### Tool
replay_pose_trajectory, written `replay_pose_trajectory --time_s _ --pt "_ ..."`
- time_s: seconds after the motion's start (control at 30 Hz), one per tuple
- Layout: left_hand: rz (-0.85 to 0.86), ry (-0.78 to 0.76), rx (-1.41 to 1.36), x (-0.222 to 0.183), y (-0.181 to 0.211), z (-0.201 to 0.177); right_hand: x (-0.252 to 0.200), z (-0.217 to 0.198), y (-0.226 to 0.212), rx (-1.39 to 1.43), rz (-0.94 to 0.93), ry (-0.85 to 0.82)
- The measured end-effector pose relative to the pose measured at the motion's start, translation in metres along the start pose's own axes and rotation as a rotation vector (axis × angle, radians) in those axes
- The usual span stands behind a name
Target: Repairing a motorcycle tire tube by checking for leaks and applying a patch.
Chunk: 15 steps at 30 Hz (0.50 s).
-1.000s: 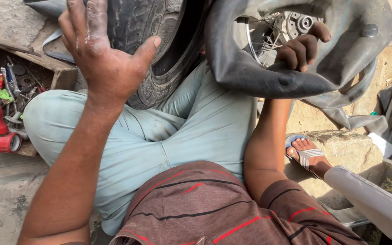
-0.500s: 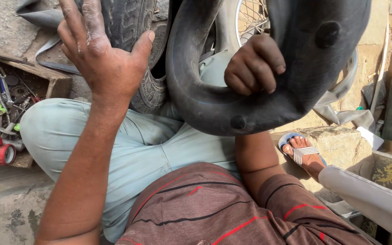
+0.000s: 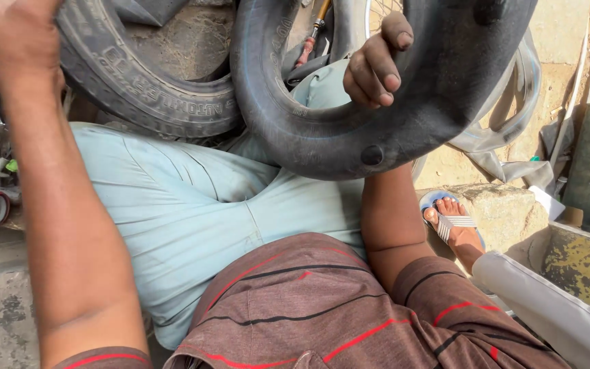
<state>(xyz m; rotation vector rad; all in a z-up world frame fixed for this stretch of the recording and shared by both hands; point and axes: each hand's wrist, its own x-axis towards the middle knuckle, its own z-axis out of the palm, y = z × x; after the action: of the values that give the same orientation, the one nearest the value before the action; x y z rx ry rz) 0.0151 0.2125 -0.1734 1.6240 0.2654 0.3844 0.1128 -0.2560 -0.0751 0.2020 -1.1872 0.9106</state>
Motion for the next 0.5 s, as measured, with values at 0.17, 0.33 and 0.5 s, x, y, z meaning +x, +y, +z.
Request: replay_pose_trajectory --time_s 0.17,0.33,0.5 --pt "-0.181 0.019 -0.174 0.011 0.028 -0.003 -0.034 0.048 -0.016 -0.121 -0.074 0.545" --pt "-0.417 0.054 -0.217 0.013 -0.006 -0.015 -0.02 0.057 -0.027 -0.219 -0.236 0.839" --pt "-0.374 0.075 -0.034 0.012 0.0 -0.005 0.017 0.023 -0.079 -0.331 -0.043 0.634"
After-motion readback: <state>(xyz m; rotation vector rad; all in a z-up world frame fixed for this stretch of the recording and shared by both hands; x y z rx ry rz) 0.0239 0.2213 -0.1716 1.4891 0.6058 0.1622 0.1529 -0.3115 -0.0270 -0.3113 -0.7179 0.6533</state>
